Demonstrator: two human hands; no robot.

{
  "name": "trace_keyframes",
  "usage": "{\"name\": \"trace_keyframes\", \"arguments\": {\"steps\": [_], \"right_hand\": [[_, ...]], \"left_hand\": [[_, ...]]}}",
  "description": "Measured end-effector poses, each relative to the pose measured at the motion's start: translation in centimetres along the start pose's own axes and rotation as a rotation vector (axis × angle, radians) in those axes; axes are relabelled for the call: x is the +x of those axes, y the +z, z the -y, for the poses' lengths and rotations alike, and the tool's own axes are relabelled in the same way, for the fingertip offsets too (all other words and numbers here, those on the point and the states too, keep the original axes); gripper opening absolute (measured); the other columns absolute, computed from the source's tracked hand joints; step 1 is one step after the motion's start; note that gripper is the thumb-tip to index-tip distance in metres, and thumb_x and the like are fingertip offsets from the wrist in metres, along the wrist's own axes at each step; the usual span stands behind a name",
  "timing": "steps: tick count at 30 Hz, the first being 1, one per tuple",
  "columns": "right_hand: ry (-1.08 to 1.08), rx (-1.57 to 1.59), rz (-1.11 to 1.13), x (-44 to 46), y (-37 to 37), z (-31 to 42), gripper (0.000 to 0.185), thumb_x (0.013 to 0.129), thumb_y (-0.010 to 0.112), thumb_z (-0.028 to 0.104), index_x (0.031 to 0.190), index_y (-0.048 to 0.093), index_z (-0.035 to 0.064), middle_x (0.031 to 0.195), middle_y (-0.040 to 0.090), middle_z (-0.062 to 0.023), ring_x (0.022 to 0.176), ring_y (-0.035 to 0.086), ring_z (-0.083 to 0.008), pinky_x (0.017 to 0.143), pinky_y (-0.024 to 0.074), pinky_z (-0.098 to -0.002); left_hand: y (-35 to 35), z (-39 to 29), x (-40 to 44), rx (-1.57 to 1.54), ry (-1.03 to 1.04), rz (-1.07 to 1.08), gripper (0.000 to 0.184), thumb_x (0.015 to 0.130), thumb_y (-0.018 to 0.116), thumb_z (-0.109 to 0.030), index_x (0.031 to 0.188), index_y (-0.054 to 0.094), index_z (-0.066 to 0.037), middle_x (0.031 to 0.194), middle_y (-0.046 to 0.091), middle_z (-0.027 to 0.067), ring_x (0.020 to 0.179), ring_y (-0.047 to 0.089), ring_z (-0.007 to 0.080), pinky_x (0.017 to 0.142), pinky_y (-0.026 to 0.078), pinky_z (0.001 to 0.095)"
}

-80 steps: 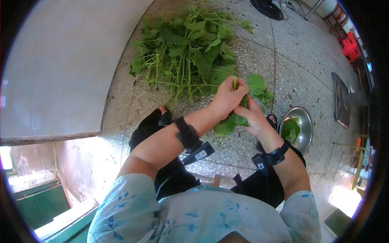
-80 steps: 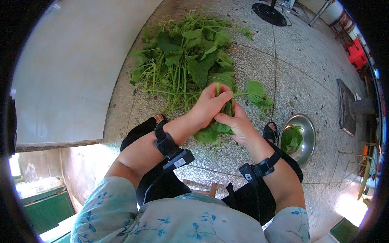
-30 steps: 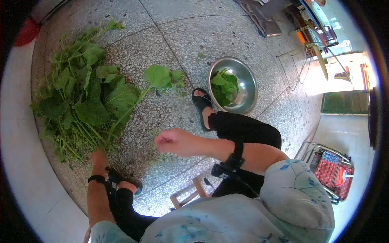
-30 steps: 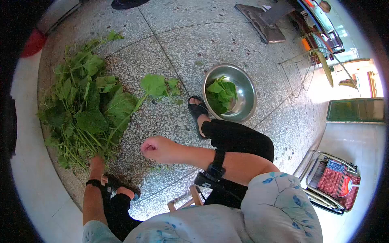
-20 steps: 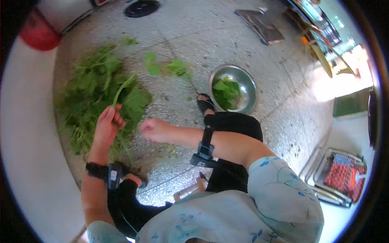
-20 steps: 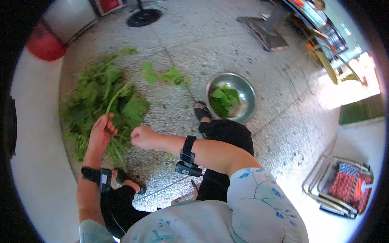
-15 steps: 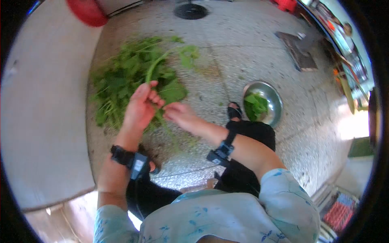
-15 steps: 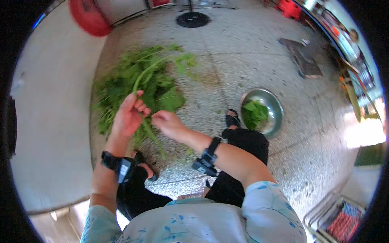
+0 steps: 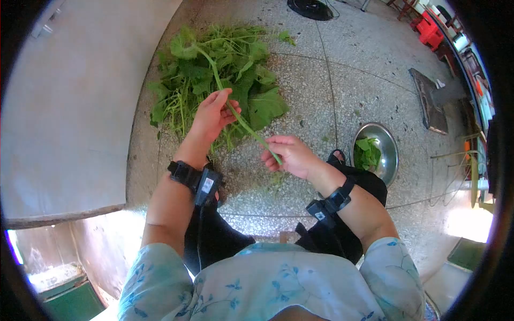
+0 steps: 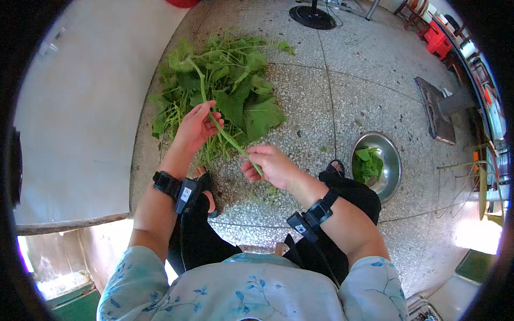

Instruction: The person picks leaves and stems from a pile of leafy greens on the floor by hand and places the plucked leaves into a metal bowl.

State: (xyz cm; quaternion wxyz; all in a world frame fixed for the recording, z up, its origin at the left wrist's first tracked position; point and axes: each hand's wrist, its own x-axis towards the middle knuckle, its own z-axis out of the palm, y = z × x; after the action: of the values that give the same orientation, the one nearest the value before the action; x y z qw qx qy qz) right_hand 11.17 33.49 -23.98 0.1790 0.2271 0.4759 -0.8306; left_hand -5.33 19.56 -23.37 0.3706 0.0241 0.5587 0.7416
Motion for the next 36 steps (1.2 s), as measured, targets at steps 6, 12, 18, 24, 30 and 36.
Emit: {"name": "trace_keyframes", "arguments": {"steps": [6, 12, 18, 24, 30, 36], "right_hand": [[-0.002, 0.211, 0.022, 0.3, -0.5, 0.7, 0.018, 0.085, 0.043, 0.013, 0.097, 0.048, 0.0001, 0.069, 0.048, -0.0044, 0.055, 0.043, -0.0098, 0.050, 0.0380, -0.0224], [-0.022, 0.243, 0.120, -1.7, -0.4, 2.6, 0.022, 0.086, 0.042, 0.016, 0.102, 0.047, 0.0014, 0.069, 0.050, -0.0040, 0.054, 0.043, -0.0086, 0.047, 0.0350, -0.0205], [-0.155, -0.395, -0.090, -4.0, -0.4, 4.9, 0.022, 0.085, 0.044, 0.016, 0.098, 0.051, 0.0003, 0.071, 0.056, -0.0052, 0.052, 0.048, -0.0063, 0.045, 0.0386, -0.0197], [-0.348, -0.681, -0.142, -5.9, -0.4, 4.3, 0.017, 0.082, 0.048, 0.010, 0.093, 0.056, -0.0003, 0.072, 0.059, -0.0040, 0.055, 0.051, -0.0058, 0.049, 0.0416, -0.0184], [-0.606, -1.064, -0.223, -7.0, -0.8, 3.4, 0.013, 0.077, 0.051, 0.006, 0.087, 0.057, 0.0007, 0.071, 0.060, -0.0093, 0.057, 0.056, -0.0133, 0.051, 0.0432, -0.0225], [-0.687, -1.164, -0.403, -7.3, -0.5, 2.6, 0.004, 0.073, 0.052, 0.004, 0.076, 0.054, 0.0009, 0.063, 0.056, -0.0112, 0.052, 0.057, -0.0176, 0.049, 0.0440, -0.0260]], "left_hand": [[0.6, 0.8, -1.0, 1.291, 0.935, -0.279, 0.034, 0.074, 0.056, -0.011, 0.107, 0.048, -0.007, 0.104, 0.050, 0.0111, 0.093, 0.049, 0.0284, 0.075, 0.040, 0.0396], [4.9, 0.7, -5.7, 1.564, 1.096, 0.125, 0.033, 0.064, 0.059, -0.005, 0.096, 0.057, -0.013, 0.096, 0.052, 0.0066, 0.093, 0.047, 0.0265, 0.078, 0.037, 0.0346], [3.1, 0.3, -4.4, 1.534, 0.943, 0.249, 0.029, 0.062, 0.058, -0.004, 0.090, 0.061, -0.013, 0.080, 0.054, 0.0030, 0.087, 0.049, 0.0221, 0.071, 0.036, 0.0343], [3.4, 0.9, -3.5, 1.500, 1.002, 0.315, 0.033, 0.061, 0.056, 0.000, 0.091, 0.060, -0.013, 0.085, 0.054, 0.0043, 0.090, 0.048, 0.0236, 0.075, 0.037, 0.0351], [4.9, 1.6, -2.3, 1.484, 0.964, 0.492, 0.042, 0.057, 0.055, 0.005, 0.094, 0.059, -0.014, 0.094, 0.053, 0.0064, 0.098, 0.046, 0.0255, 0.083, 0.036, 0.0366], [6.7, 2.3, -1.1, 1.402, 0.859, 0.681, 0.050, 0.058, 0.050, 0.011, 0.099, 0.058, -0.016, 0.112, 0.048, 0.0083, 0.114, 0.037, 0.0290, 0.093, 0.031, 0.0374]]}}
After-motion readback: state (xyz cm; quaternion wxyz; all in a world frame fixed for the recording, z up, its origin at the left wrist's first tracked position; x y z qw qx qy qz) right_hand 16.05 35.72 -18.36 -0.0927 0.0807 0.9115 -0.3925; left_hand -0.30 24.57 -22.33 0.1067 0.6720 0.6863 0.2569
